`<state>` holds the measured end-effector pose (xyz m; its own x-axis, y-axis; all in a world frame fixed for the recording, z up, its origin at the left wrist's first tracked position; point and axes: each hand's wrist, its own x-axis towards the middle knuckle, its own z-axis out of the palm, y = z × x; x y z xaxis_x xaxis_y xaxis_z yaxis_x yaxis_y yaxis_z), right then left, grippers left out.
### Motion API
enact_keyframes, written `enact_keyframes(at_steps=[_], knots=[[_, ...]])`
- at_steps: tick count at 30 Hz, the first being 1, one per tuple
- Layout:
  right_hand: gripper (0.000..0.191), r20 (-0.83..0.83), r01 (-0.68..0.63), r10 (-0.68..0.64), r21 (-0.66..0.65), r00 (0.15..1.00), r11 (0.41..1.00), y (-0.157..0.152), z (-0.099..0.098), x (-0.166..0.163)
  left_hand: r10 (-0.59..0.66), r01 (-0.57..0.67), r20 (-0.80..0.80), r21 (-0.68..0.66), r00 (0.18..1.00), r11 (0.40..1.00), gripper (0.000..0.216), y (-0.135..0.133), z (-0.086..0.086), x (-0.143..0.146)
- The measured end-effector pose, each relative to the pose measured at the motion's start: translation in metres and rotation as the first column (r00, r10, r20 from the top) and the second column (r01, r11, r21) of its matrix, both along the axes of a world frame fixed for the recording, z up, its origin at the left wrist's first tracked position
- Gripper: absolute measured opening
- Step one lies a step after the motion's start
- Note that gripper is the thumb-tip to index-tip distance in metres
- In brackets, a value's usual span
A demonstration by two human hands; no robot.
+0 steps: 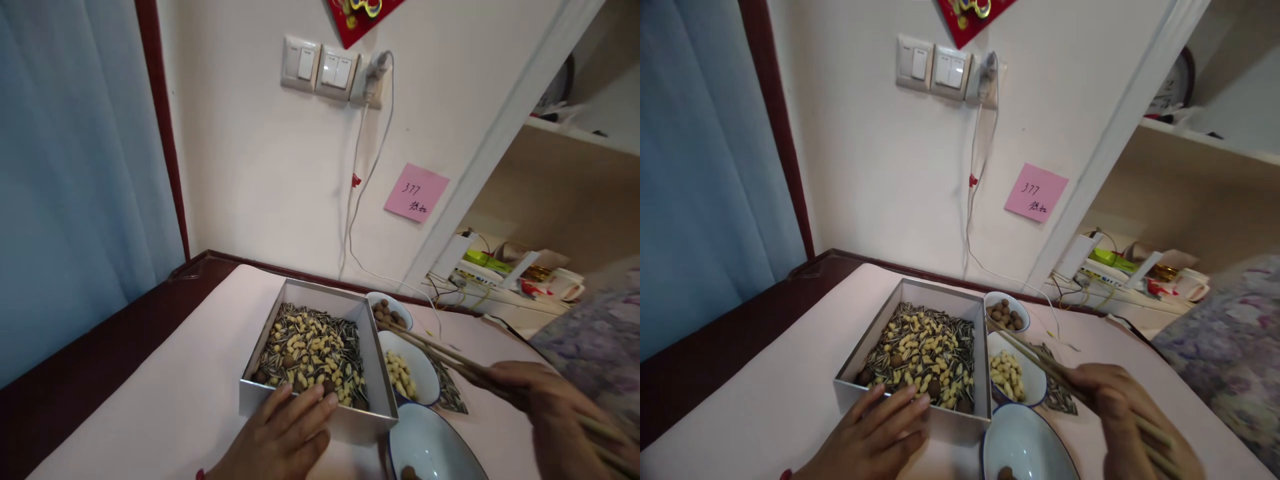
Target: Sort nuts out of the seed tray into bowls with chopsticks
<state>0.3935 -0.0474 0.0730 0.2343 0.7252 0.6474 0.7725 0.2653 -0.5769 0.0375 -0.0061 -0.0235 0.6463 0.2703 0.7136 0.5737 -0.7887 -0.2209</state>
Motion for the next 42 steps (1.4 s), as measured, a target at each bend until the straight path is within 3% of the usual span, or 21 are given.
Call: enact_keyframes(at_steps=[2, 3, 6, 10, 16, 21, 27, 42], knots=[[0.023, -0.007, -0.126, 0.126, -0.073, 0.992, 0.989, 0.003, 0.013, -0.036, -0.025, 0.024, 0.029, 0.019, 0.999, 1.000, 0.012, 0.000, 0.000, 0.000], [0.024, -0.022, -0.169, 0.168, -0.042, 0.986, 0.985, 0.005, 0.017, -0.050, -0.033, 0.033, 0.035, 0.017, 0.999, 0.999, 0.011, -0.001, 0.000, 0.000], [0.031, -0.058, -0.291, 0.286, -0.144, 0.956, 0.946, 0.021, 0.019, -0.078, -0.017, 0.017, 0.014, -0.032, 1.000, 0.999, 0.011, -0.006, 0.003, -0.001], [0.041, -0.071, -0.287, 0.278, -0.233, 0.958, 0.929, 0.055, 0.014, -0.087, -0.012, 0.012, 0.006, -0.107, 1.000, 0.994, 0.011, -0.014, 0.008, -0.002], [0.043, -0.032, -0.343, 0.348, -0.283, 0.937, 0.896, 0.093, 0.006, -0.110, -0.030, 0.031, 0.007, -0.116, 1.000, 0.993, 0.011, -0.017, 0.006, -0.004], [0.050, -0.187, -0.416, 0.377, -0.264, 0.907, 0.870, 0.089, 0.006, -0.109, -0.012, 0.015, 0.028, -0.101, 1.000, 0.995, 0.010, -0.019, 0.005, -0.004], [0.047, -0.314, -0.413, 0.339, -0.210, 0.887, 0.886, 0.076, 0.014, -0.089, -0.038, 0.043, 0.042, -0.123, 0.998, 0.991, 0.012, -0.019, 0.003, -0.004], [0.043, -0.257, -0.521, 0.461, -0.265, 0.849, 0.811, 0.080, 0.000, -0.118, 0.029, -0.025, 0.036, -0.088, 0.999, 0.996, 0.012, -0.022, -0.003, 0.001]])
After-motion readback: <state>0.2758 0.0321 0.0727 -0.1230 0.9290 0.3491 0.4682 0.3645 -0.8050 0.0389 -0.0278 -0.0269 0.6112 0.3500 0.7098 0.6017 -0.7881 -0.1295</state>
